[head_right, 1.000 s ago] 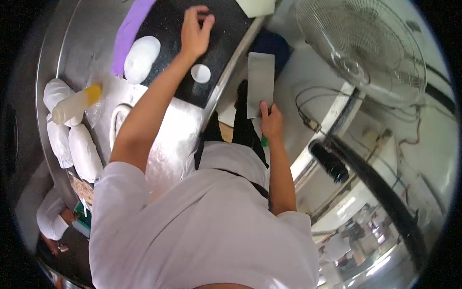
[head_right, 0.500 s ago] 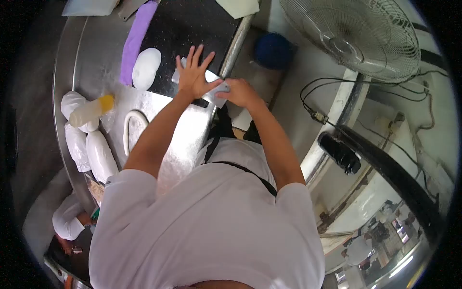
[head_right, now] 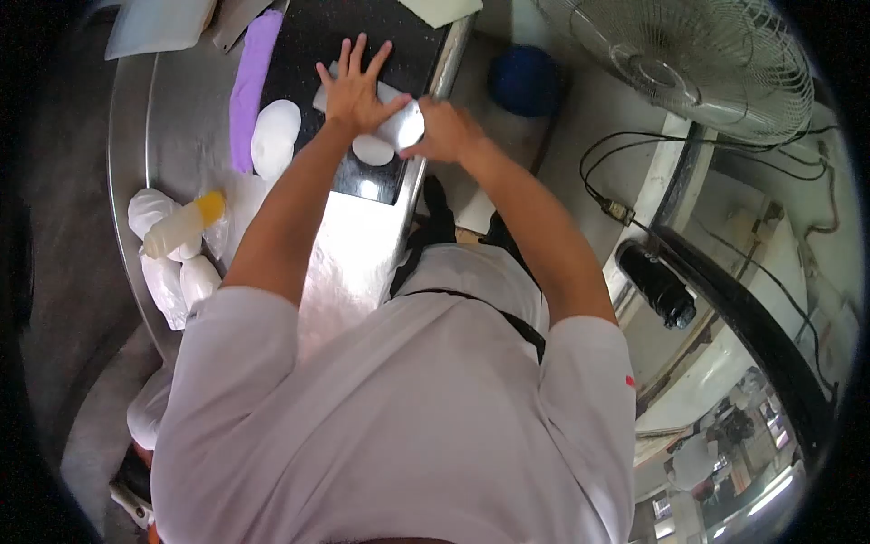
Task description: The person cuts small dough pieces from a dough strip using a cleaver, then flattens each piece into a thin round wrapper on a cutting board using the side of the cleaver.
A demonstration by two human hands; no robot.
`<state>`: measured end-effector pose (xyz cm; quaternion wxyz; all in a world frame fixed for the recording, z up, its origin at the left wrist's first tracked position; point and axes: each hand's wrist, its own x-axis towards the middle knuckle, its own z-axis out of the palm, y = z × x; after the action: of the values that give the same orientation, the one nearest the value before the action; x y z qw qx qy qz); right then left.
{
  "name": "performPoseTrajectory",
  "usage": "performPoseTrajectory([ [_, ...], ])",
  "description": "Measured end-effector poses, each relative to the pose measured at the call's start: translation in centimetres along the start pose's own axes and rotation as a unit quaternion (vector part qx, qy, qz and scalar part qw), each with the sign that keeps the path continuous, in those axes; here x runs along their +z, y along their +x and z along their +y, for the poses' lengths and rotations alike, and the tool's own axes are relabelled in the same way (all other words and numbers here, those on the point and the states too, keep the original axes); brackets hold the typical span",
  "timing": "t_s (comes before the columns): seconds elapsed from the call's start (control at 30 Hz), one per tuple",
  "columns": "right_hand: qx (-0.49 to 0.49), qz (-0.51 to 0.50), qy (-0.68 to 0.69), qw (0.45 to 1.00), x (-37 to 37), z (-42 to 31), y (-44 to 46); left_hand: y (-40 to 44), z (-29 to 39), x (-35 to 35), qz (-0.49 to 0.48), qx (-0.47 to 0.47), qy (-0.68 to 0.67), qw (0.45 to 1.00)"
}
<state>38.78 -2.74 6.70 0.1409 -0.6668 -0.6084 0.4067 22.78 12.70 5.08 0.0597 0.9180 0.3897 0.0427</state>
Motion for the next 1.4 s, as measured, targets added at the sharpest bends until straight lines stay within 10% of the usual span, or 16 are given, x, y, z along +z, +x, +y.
performPoseTrajectory([
  [1.4,0.069,0.006,0.023,0.997,4.0,-1.2,-3.6,-3.2,0.7,0.6,-0.054,0.167,-0.028,0.984],
])
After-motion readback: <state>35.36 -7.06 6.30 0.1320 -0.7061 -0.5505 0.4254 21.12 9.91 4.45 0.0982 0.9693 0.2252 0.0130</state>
